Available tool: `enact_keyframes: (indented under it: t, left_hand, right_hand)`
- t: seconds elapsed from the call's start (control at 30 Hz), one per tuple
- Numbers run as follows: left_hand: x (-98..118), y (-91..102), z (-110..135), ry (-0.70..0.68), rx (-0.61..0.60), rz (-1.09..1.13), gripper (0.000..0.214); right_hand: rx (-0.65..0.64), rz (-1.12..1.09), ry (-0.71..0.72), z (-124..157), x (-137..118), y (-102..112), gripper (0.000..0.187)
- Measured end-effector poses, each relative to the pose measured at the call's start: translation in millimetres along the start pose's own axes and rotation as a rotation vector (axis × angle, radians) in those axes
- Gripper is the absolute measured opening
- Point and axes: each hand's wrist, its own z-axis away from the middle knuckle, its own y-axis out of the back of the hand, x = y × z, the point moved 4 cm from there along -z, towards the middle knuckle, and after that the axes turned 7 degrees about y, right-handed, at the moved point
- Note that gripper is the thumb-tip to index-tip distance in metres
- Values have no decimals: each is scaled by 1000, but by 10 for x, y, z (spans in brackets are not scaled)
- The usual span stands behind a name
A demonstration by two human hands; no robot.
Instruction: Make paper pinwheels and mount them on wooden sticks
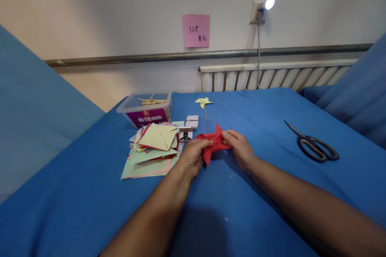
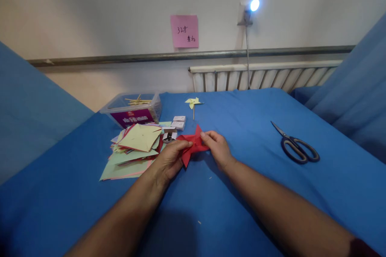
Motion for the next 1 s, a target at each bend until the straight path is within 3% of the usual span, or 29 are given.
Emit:
enact_keyframes:
  t: [0.17, 0.4, 0.77, 0.9, 1.0]
  left_hand:
    - [-21, 42, -29, 24, -13, -161, 4]
    - [-6, 49, -21, 43, -44, -232, 10]
    - [-40, 57, -34, 3, 28, -115, 28]
    - [-84, 25, -47, 10, -21, -126, 25]
    - [-102, 28, -61, -17, 13, -105, 26]
  right_hand:
    - [-217, -140, -173, 42, -3, -69, 30]
    - [-287, -51, -172, 37, 26, -62, 28]
    - [11, 144, 35, -35, 26, 34, 27]
    - [32, 168, 80, -32, 6, 26, 28]
    - [27, 190, 109, -6, -2, 4, 27]
